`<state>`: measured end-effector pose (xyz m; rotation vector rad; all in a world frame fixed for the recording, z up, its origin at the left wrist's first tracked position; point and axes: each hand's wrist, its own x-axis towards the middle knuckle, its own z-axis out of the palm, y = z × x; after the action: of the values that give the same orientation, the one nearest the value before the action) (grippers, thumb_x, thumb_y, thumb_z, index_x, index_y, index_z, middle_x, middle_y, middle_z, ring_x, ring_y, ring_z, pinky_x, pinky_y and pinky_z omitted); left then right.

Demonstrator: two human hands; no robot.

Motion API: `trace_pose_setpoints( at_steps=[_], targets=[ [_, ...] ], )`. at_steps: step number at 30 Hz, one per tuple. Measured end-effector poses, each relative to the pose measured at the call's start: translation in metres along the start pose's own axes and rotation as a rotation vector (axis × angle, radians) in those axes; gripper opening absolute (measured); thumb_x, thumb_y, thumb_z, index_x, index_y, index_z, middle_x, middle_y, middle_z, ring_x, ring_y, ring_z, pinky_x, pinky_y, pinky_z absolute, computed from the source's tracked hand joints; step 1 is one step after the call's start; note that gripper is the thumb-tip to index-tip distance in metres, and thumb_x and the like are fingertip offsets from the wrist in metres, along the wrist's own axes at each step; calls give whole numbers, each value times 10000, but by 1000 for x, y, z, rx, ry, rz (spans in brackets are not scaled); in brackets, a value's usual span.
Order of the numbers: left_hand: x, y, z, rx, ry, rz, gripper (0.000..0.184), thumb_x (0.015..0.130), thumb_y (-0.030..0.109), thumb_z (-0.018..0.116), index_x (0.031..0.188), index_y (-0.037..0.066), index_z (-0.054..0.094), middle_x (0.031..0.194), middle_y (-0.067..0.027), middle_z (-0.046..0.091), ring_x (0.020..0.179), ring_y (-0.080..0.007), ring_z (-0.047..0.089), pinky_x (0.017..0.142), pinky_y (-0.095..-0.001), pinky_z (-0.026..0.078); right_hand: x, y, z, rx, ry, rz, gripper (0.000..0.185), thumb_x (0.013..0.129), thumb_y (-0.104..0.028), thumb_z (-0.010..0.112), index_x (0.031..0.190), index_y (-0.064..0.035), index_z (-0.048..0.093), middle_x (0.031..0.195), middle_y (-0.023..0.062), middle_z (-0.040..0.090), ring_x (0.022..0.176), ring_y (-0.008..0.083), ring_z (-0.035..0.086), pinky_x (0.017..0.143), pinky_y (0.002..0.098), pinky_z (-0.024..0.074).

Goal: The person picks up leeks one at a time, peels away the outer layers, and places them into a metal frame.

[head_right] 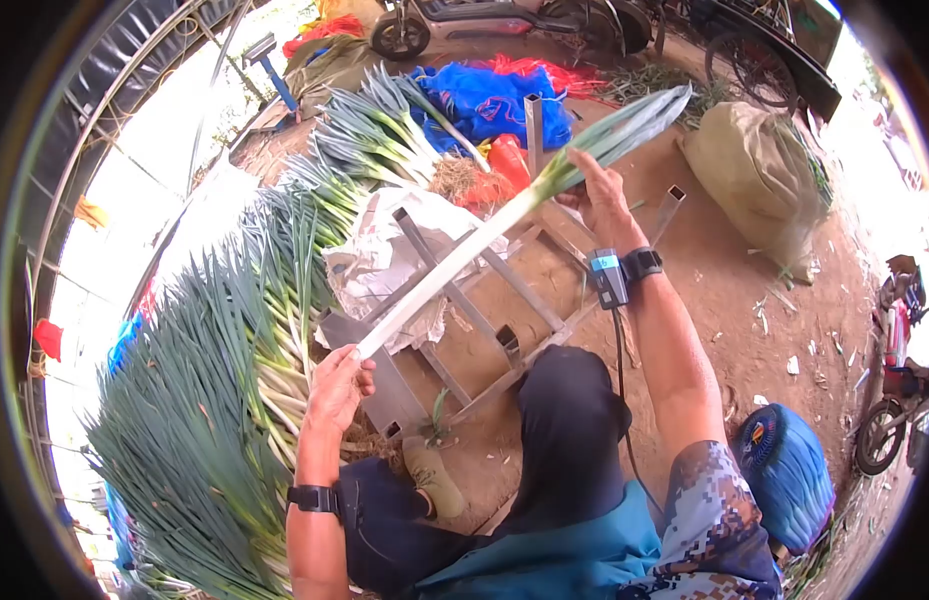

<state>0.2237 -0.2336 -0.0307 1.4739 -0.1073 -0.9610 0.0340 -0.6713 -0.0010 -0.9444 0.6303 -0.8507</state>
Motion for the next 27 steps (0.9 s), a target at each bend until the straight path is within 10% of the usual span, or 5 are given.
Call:
trace_pose_setpoints(
  at_steps=[13, 24, 27],
  targets=[
    [-16, 13, 6, 236, 200, 234, 401, 968, 86, 589, 1342, -30, 502, 1279, -153, 576, 1040, -229, 626, 894, -357, 526, 51, 94, -52, -54, 178, 123, 369, 869, -255, 737, 1106, -6, 601, 935, 110, 708, 752, 212, 711, 572, 297, 603],
    [-64, 6, -60, 78, 384, 251, 350, 994, 187, 588, 1289, 5, 544, 1066, -89, 631, 800, -166, 609, 740, -298, 517, -44, -129, -69, 29, -37, -530, 318, 946, -261, 653, 1095, 17, 610, 1007, 139, 697, 867, 263, 706, 710, 408, 609],
    [-124, 29, 55, 605, 320, 701, 363, 994, 280, 583, 1157, -44, 588, 990, -149, 651, 860, -242, 623, 774, -338, 534, -109, -186, -150, -14, 116, -669, 322, 968, -279, 618, 1100, 15, 620, 1028, 149, 696, 927, 274, 694, 777, 438, 594]
  ],
)
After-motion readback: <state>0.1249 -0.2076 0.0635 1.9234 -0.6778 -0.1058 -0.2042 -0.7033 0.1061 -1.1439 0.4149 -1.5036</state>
